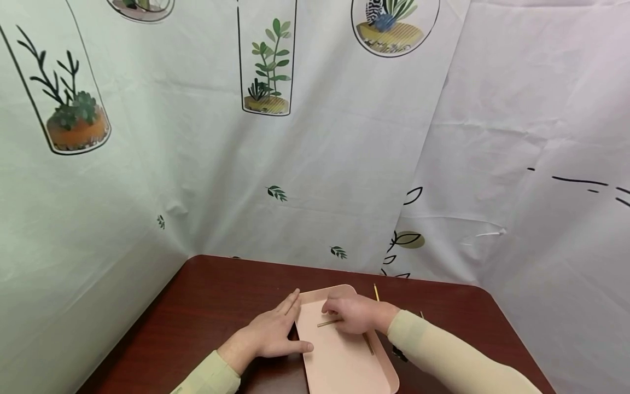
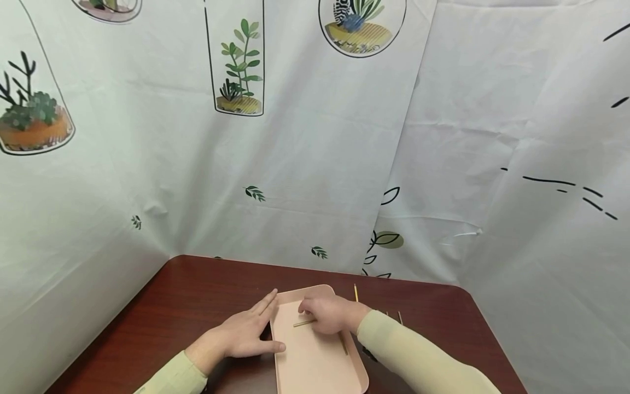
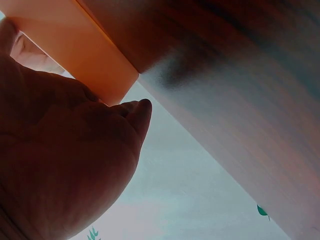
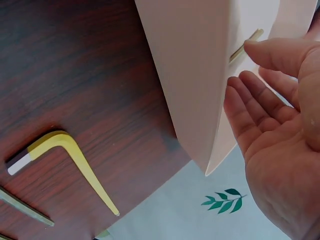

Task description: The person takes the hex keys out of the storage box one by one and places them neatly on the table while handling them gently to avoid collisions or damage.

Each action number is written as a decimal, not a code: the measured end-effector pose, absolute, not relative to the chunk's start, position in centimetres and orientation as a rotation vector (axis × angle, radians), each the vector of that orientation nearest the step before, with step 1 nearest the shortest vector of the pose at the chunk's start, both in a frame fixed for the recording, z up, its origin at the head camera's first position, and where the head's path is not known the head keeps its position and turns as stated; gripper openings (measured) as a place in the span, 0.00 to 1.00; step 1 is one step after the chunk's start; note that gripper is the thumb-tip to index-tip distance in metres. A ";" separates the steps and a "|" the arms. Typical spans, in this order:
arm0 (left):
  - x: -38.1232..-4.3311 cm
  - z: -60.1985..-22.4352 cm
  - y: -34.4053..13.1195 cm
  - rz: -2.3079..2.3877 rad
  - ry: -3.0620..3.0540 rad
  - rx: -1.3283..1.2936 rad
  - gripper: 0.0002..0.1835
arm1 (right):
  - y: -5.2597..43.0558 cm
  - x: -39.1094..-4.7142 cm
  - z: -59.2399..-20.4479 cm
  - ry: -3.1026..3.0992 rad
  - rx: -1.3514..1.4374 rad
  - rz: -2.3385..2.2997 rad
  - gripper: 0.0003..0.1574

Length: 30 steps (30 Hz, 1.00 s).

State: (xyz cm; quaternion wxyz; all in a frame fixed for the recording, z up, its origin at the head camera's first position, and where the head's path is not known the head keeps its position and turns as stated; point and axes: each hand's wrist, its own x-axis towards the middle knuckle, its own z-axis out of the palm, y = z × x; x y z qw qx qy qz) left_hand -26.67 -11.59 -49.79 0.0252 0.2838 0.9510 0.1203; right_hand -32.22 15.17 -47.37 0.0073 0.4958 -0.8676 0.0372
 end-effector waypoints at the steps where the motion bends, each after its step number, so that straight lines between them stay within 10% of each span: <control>1: -26.7 -49.8 -11.6 0.373 2.938 0.876 0.65 | 15.1 -32.2 -47.5 -2.700 1.555 0.103 0.20; 30: -26.4 -49.7 -11.6 0.400 2.919 0.873 0.65 | 14.7 -31.9 -48.5 -2.546 1.595 -0.094 0.10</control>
